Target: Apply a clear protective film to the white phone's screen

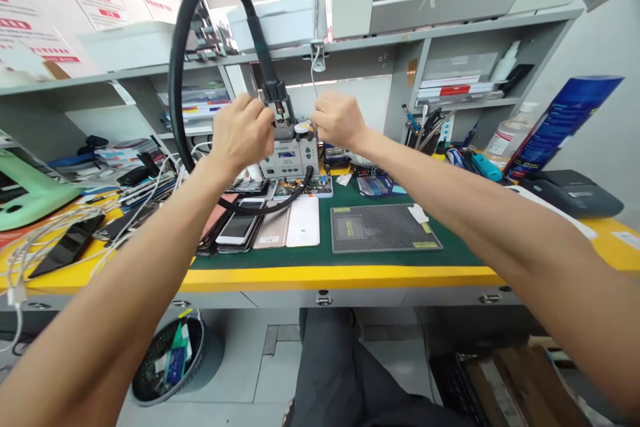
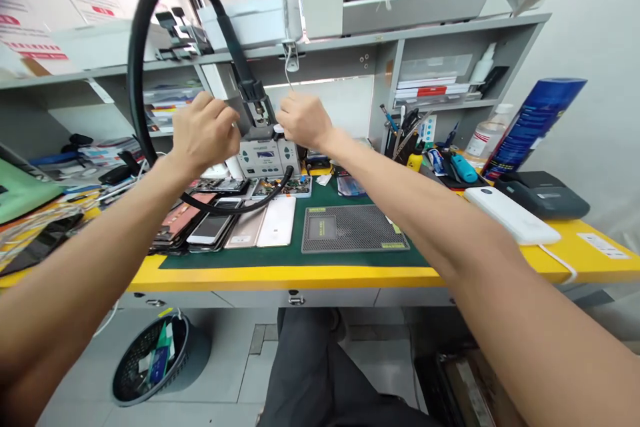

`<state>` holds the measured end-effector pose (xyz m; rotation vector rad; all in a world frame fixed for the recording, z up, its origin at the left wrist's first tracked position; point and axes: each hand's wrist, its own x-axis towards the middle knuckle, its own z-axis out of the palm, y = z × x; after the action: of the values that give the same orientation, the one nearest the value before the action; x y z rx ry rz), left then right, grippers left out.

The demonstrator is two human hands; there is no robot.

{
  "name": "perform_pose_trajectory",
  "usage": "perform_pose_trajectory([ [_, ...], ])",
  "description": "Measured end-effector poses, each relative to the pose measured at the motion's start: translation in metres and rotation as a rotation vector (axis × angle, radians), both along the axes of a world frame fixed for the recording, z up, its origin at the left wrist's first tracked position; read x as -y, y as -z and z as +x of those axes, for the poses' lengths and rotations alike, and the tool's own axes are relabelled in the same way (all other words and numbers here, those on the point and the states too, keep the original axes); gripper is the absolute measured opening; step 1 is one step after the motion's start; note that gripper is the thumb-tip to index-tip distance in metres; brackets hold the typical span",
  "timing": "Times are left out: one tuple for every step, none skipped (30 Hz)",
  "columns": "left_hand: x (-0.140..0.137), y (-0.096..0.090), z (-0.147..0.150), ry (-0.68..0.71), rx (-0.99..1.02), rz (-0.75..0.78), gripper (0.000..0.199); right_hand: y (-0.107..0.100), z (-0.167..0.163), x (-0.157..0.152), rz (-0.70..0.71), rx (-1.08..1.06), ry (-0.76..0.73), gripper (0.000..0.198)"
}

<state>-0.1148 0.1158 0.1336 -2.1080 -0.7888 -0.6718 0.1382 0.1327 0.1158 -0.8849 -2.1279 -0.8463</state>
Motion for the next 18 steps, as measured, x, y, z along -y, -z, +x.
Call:
perform_pose_trajectory([
  [0.014, 0.01, -0.004, 0.028, 0.045, 0.023, 0.012, 0.006, 0.002, 0.012, 0.079, -0.049, -0.009, 0.027],
  [0.03, 0.023, -0.007, 0.155, 0.155, -0.012, 0.011, 0.013, 0.005, 0.026, 0.15, -0.11, -0.029, 0.026],
  [0.049, 0.04, -0.01, 0.304, 0.234, -0.094, 0.009, 0.022, 0.009, 0.04, 0.185, -0.136, -0.045, 0.024],
  [0.07, 0.059, -0.011, 0.356, 0.24, -0.13, 0.008, 0.031, 0.013, 0.053, 0.209, -0.155, -0.059, 0.022],
  [0.092, 0.08, -0.012, 0.381, 0.232, -0.161, 0.01, 0.041, 0.018, 0.066, 0.228, -0.177, -0.07, 0.02],
  [0.114, 0.101, -0.012, 0.399, 0.235, -0.193, 0.012, 0.052, 0.023, 0.077, 0.246, -0.203, -0.08, 0.018],
  [0.135, 0.122, -0.011, 0.41, 0.238, -0.226, 0.014, 0.062, 0.03, 0.086, 0.26, -0.227, -0.088, 0.017],
  [0.152, 0.14, -0.012, 0.41, 0.237, -0.262, 0.018, 0.072, 0.036, 0.093, 0.271, -0.253, -0.094, 0.017],
  [0.166, 0.155, -0.013, 0.402, 0.242, -0.29, 0.021, 0.081, 0.043, 0.098, 0.277, -0.278, -0.097, 0.019],
  [0.174, 0.166, -0.017, 0.377, 0.247, -0.315, 0.024, 0.089, 0.049, 0.1, 0.275, -0.301, -0.095, 0.022],
  [0.178, 0.174, -0.022, 0.332, 0.26, -0.334, 0.024, 0.095, 0.055, 0.101, 0.272, -0.325, -0.092, 0.024],
  [0.177, 0.177, -0.03, 0.249, 0.285, -0.369, 0.022, 0.1, 0.061, 0.101, 0.262, -0.347, -0.085, 0.025],
  [0.172, 0.177, -0.039, 0.069, 0.338, -0.439, 0.019, 0.104, 0.065, 0.099, 0.248, -0.366, -0.081, 0.026],
  [0.164, 0.175, -0.049, -0.057, 0.371, -0.464, 0.02, 0.106, 0.069, 0.098, 0.23, -0.385, -0.074, 0.026],
  [0.154, 0.17, -0.059, -0.152, 0.402, -0.467, 0.025, 0.107, 0.072, 0.096, 0.212, -0.405, -0.067, 0.026],
  [0.143, 0.165, -0.068, -0.25, 0.425, -0.474, 0.032, 0.107, 0.074, 0.095, 0.194, -0.426, -0.06, 0.026],
  [0.132, 0.159, -0.075, -0.345, 0.441, -0.489, 0.039, 0.106, 0.074, 0.094, 0.177, -0.447, -0.054, 0.026],
  [0.122, 0.153, -0.08, -0.421, 0.437, -0.527, 0.044, 0.106, 0.075, 0.094, 0.161, -0.465, -0.051, 0.025],
])
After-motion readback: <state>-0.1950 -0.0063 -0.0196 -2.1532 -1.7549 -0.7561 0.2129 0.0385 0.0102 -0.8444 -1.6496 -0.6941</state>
